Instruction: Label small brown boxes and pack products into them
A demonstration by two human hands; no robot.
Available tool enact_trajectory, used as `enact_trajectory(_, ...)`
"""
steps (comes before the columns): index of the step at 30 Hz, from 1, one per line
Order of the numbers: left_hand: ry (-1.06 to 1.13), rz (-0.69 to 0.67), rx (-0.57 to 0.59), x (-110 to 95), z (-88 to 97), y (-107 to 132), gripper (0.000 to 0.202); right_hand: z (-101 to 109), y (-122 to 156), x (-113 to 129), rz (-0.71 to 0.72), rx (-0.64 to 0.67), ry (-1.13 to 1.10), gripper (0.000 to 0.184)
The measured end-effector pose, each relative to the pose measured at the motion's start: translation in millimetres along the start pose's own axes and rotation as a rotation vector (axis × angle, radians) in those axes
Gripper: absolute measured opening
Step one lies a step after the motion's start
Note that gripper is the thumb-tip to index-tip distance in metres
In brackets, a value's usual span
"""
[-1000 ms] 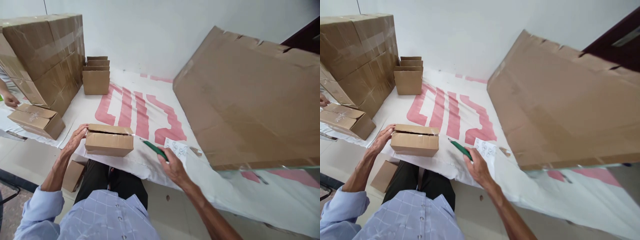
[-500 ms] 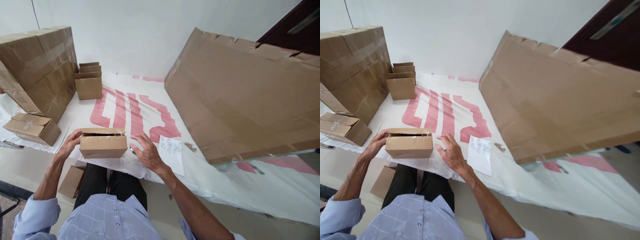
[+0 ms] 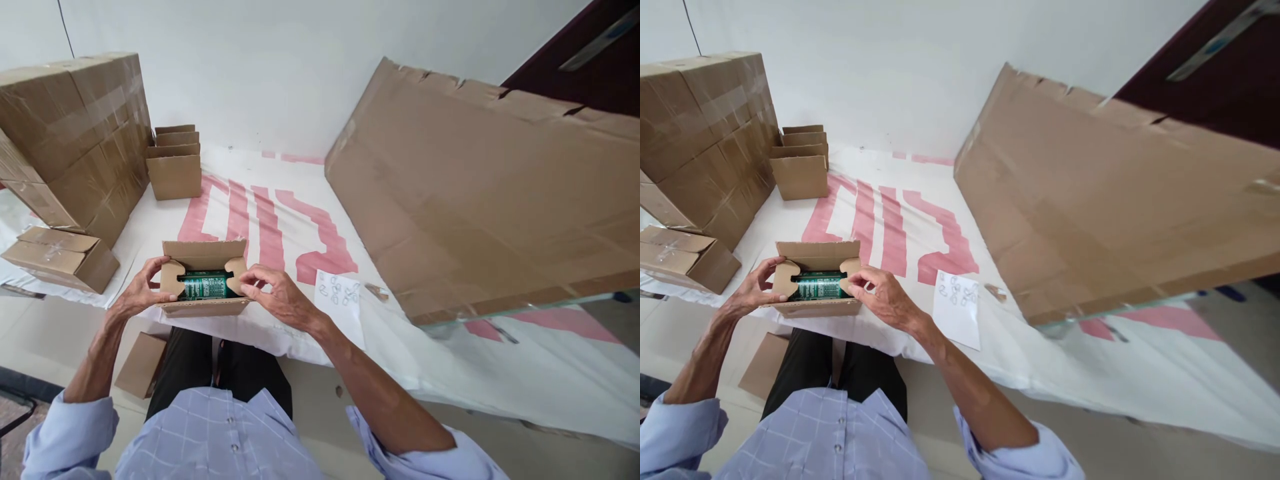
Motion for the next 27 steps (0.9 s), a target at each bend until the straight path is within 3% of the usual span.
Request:
enact_trajectory(5,-0.04,-0.038,0.005,-10,-0.2,2,0.095,33,-27,-4,0.105,-0.254,0.238,0.04)
enact_trajectory(7,-0.046,-0.033,-0.011,-9,1.4,2,0.094,32,-48,-9,0.144,-0.21,0.259,0.037)
enact_trajectory(10,-0.022,-0.021,-0.01,-5,3.2,1,0.094,26,-75,-13,0.147,-0.144,0.197,0.012)
enact_trajectory(12,-0.023,-0.001,-0.016,-2,5.5,0,0.096,26,-84,-12,0.128,-0.153,0.136,0.014)
enact_trajectory(16,-0.063,0.034,-0.076,2,15.6,-8,0.102,27,-100,-14,0.035,-0.146,-0.023,0.028)
enact_trajectory(20,-0.014,0.076,-0.077,-1,18.1,-19,0.099,35,-114,-34,-0.089,-0.191,-0.189,0.054)
enact_trajectory(24,0.024,0.128,-0.08,-8,11.9,-21,0.108,40,-108,-69,-0.277,-0.338,-0.422,0.053)
enact_trajectory(27,0.034,0.133,-0.111,-12,9.3,-22,0.104,51,-94,-91,-0.34,-0.439,-0.452,0.048)
Point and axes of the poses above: each hand's wrist, its own y-axis away from the middle knuckle, its own z-axis out of the back of the hand, x = y × z, the point moved 10 cm from there along -y, towards the middle knuckle, and after that the axes turned 1 degree about -x, right-handed, at the moved point
